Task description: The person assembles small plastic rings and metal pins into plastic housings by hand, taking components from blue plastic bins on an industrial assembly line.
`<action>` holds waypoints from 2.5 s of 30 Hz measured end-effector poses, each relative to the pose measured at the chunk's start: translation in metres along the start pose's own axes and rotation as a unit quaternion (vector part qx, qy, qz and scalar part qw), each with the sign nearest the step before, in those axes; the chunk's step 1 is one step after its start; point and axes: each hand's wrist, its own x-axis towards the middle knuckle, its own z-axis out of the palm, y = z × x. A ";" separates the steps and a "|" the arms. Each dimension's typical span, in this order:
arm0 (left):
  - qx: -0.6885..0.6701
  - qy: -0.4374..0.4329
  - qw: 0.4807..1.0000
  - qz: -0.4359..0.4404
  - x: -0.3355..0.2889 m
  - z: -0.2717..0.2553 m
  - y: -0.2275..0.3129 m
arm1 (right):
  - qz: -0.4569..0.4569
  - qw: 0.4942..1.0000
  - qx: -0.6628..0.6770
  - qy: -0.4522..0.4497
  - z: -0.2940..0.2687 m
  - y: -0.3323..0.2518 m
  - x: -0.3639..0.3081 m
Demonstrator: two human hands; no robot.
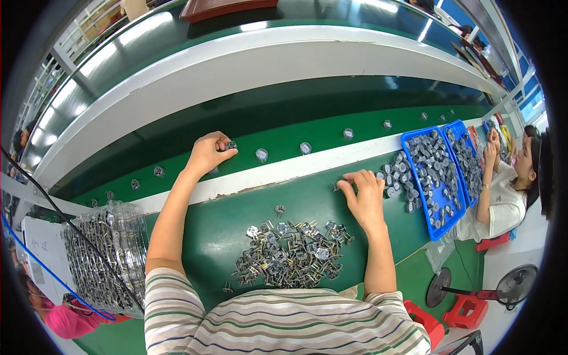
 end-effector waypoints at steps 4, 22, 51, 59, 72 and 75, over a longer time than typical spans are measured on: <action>0.003 0.007 1.000 0.002 -0.007 0.003 0.011 | 0.008 0.998 0.052 -0.038 0.000 0.001 -0.006; -0.157 -0.076 0.960 0.219 -0.077 0.054 0.102 | -0.165 0.982 0.057 -0.066 -0.008 -0.025 -0.014; -0.089 -0.052 0.953 0.284 -0.070 0.109 0.116 | -0.087 0.982 0.160 -0.050 0.028 -0.028 0.003; -0.081 -0.068 0.955 0.278 -0.069 0.108 0.111 | -0.134 0.980 0.108 -0.102 0.030 -0.033 0.018; -0.082 -0.073 0.955 0.274 -0.069 0.109 0.110 | -0.249 0.968 0.015 -0.016 0.040 -0.036 0.011; -0.084 -0.076 0.956 0.270 -0.068 0.108 0.110 | -0.231 0.973 0.018 -0.020 0.033 -0.042 0.011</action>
